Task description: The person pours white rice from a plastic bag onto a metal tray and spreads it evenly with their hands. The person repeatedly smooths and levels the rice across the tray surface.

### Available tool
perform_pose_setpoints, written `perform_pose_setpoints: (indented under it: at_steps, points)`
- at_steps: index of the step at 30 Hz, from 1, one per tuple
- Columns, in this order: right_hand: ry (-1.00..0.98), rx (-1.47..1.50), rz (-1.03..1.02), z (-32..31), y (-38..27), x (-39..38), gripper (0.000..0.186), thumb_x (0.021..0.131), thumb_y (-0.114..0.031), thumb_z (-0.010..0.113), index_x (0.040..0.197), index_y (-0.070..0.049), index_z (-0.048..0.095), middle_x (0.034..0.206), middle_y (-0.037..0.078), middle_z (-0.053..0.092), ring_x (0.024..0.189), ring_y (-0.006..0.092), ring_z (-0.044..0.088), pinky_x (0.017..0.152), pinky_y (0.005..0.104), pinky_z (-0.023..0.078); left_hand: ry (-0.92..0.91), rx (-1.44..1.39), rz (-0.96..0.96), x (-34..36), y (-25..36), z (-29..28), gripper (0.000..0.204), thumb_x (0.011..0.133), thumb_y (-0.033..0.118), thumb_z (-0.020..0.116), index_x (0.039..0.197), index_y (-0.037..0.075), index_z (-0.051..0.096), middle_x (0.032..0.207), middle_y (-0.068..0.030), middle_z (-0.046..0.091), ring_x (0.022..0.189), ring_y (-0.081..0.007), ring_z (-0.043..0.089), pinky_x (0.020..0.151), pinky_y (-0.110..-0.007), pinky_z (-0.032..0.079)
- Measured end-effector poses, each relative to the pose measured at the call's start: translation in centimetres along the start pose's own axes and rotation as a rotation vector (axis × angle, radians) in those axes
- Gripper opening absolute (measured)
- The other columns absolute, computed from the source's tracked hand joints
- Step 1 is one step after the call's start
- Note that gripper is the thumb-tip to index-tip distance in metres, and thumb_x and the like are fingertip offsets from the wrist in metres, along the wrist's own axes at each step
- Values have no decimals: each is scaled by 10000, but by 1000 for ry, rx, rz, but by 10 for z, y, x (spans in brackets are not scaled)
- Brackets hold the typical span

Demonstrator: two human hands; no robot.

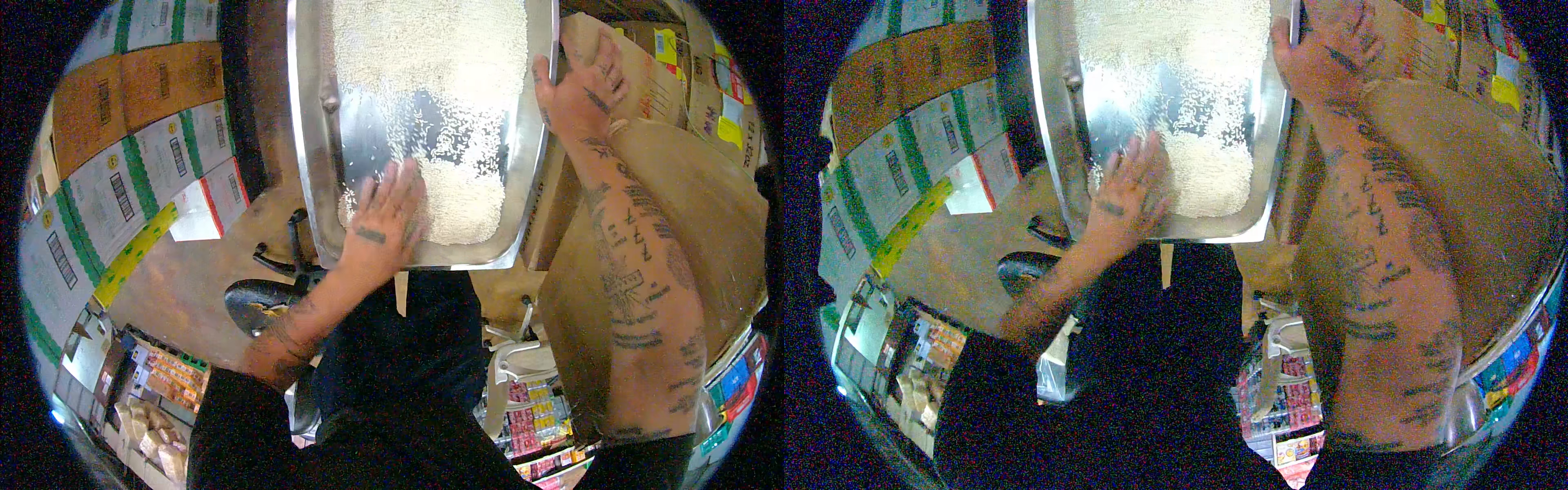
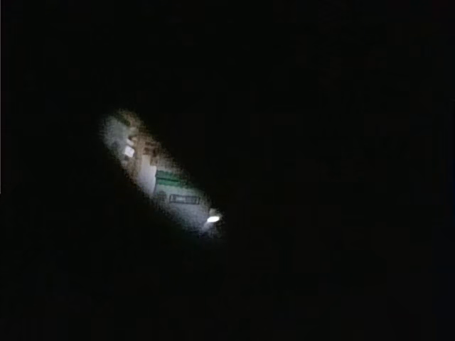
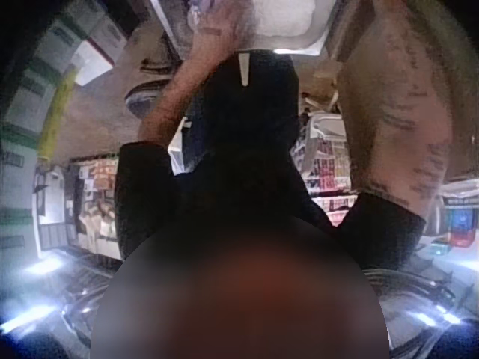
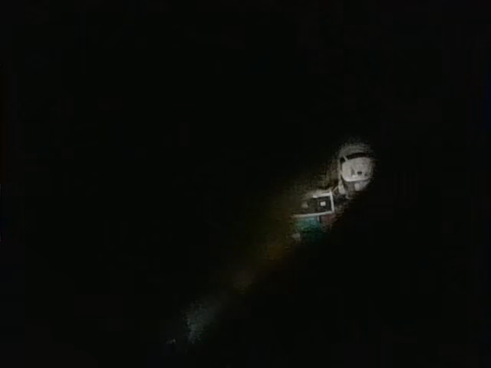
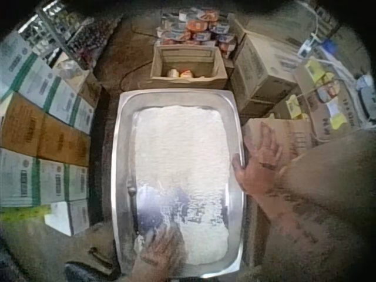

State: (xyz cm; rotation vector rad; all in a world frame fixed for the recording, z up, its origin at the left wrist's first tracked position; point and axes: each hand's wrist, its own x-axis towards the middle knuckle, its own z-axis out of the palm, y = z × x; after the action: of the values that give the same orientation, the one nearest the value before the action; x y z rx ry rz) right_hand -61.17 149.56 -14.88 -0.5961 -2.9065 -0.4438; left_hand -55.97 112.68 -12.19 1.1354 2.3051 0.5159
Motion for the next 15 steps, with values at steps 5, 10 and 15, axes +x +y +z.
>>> perform_pose_setpoints:
  at_steps: [5,10,15]
  points:
    - [9,28,-21,1,3,-1,645,942,-667,627,1428,-246,682,1674,178,329,1535,392,299,1194,659,246,121,-209,-78,31,-7,6,723,966,292,694,1576,12,426,1720,-218,271,1570,-427,295,1264,-574,260]
    - [24,-3,-35,4,4,1,660,932,-678,635,1424,-241,686,1664,176,354,1529,390,315,1190,667,256,220,-55,4,88,9,16,810,983,340,676,1633,15,320,1748,-214,190,1610,-438,173,1292,-570,193]
    - [8,77,16,2,2,-2,667,924,-671,644,1426,-235,683,1668,176,347,1534,388,302,1189,672,254,-61,-175,156,60,38,18,639,980,303,656,1520,9,480,1675,-233,336,1548,-459,304,1247,-565,304]
